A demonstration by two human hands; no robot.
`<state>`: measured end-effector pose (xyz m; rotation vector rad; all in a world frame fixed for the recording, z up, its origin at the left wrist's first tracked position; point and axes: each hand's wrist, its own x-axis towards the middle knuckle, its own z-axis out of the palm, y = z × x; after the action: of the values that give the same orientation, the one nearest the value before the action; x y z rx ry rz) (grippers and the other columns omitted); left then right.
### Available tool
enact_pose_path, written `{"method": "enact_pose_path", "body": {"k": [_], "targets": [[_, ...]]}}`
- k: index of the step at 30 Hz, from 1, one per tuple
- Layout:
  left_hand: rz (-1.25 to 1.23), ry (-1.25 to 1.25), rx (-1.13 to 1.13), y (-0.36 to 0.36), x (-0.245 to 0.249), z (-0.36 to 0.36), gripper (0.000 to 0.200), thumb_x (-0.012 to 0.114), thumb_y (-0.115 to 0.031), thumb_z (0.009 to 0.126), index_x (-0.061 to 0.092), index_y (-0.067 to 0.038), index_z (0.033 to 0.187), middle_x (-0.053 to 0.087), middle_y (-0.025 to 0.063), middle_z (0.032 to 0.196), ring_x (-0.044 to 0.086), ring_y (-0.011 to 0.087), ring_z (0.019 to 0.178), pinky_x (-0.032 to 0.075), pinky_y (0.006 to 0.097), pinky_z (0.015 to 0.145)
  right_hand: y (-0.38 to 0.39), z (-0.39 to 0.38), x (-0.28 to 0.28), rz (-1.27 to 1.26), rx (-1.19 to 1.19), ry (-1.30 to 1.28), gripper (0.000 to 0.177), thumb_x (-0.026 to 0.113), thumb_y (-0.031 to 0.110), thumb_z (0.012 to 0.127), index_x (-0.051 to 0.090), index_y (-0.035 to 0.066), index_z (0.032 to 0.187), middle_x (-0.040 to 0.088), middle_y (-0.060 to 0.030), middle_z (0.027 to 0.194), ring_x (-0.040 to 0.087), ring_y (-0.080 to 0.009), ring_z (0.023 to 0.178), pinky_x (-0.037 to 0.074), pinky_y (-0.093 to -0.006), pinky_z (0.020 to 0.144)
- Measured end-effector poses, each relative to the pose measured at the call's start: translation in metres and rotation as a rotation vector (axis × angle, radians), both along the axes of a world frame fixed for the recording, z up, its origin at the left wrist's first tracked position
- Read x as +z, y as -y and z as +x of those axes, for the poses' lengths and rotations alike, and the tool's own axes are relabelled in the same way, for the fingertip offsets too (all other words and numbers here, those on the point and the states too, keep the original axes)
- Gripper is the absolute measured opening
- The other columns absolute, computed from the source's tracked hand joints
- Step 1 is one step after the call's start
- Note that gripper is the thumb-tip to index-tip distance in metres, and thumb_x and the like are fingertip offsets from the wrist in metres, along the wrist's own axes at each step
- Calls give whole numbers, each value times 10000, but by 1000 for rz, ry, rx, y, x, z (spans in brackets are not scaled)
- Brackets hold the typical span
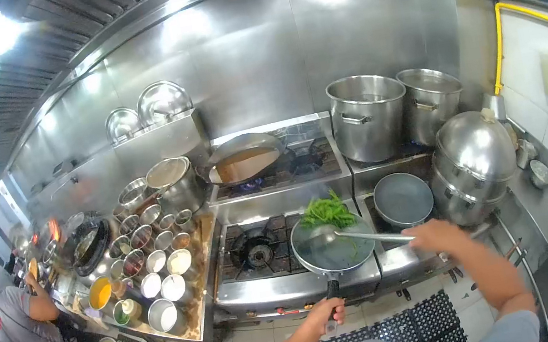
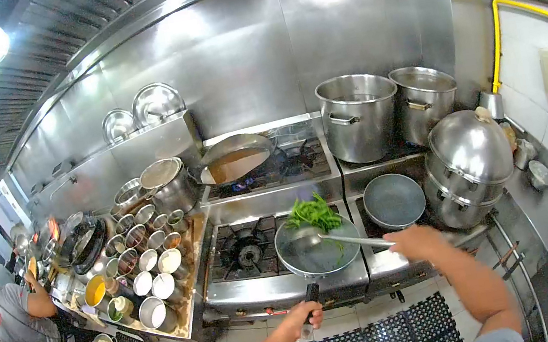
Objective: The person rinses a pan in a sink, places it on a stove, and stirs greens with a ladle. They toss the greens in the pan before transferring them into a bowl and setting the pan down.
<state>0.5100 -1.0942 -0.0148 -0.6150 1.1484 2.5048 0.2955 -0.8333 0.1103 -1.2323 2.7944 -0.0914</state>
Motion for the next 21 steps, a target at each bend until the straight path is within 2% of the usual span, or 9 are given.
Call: {"method": "enact_pose_path", "body": {"k": [3, 5, 7, 9, 11, 13, 14, 17, 21], "targets": [[187, -122, -85, 39, -30, -43, 220, 501, -101, 814, 430, -81, 607, 400, 28, 508, 417, 137, 438, 377, 299, 436, -3, -23, 27, 92, 109, 64, 455, 514, 382, 871, 410, 321, 1310, 633, -149, 885, 605, -320, 921, 476, -458, 764], [169, -40, 12, 38, -5, -65, 245, 481, -102, 810, 409, -98, 576, 391, -1, 499, 387, 106, 429, 362, 271, 408, 8, -14, 28, 176, 125, 85, 463, 509, 386, 874, 399, 327, 1320, 633, -148, 900, 595, -318, 953, 470, -458, 783], [116, -88, 57, 21, -16, -59, 237, 484, -102, 809, 411, -96, 584, 396, 1, 503, 389, 105, 426, 361, 276, 398, 34, 23, 17, 126, -101, 12, 459, 512, 363, 877, 404, 306, 1319, 635, -150, 880, 614, -332, 880, 482, -462, 740], [-38, -116, 106, 2, -29, -39, 211, 490, -99, 804, 419, -94, 606, 404, 4, 513, 388, 104, 414, 349, 272, 385, 36, 34, -28, 17, -51, -114, 448, 528, 318, 874, 427, 275, 1308, 634, -162, 840, 622, -353, 719, 493, -458, 648], [-14, -29, 75, -8, -13, -8, 194, 490, -106, 800, 425, -94, 618, 402, 7, 515, 383, 107, 419, 354, 263, 403, 14, 30, -17, -93, -53, 31, 415, 552, 326, 858, 496, 262, 1263, 641, -161, 928, 624, -348, 802, 496, -443, 706], [-32, 2, 58, 11, -21, -16, 201, 490, -109, 796, 420, -97, 607, 397, 6, 508, 379, 108, 417, 352, 263, 402, -1, 23, 30, 17, -177, 224, 389, 577, 340, 839, 553, 250, 1216, 634, -132, 1033, 612, -332, 908, 485, -421, 795], [-45, 30, 42, 18, -23, -19, 209, 490, -112, 791, 414, -100, 596, 392, 6, 502, 374, 109, 415, 350, 263, 401, -10, 16, 45, -18, -29, 226, 385, 571, 365, 836, 564, 258, 1206, 624, -94, 1091, 592, -310, 987, 461, -403, 865], [144, 12, 21, 41, -9, -58, 264, 501, -130, 787, 390, -117, 548, 385, -12, 474, 392, 99, 424, 362, 244, 418, -3, -6, 45, 111, 51, 113, 407, 550, 383, 849, 533, 261, 1237, 637, -143, 1006, 606, -323, 933, 473, -413, 834], [21, -52, 102, 13, -20, -38, 270, 503, -145, 814, 409, -103, 564, 396, -1, 484, 399, 107, 414, 368, 270, 413, 36, 30, -19, 106, -92, -99, 435, 525, 364, 869, 465, 248, 1284, 616, -161, 802, 616, -339, 794, 491, -456, 703]]}}
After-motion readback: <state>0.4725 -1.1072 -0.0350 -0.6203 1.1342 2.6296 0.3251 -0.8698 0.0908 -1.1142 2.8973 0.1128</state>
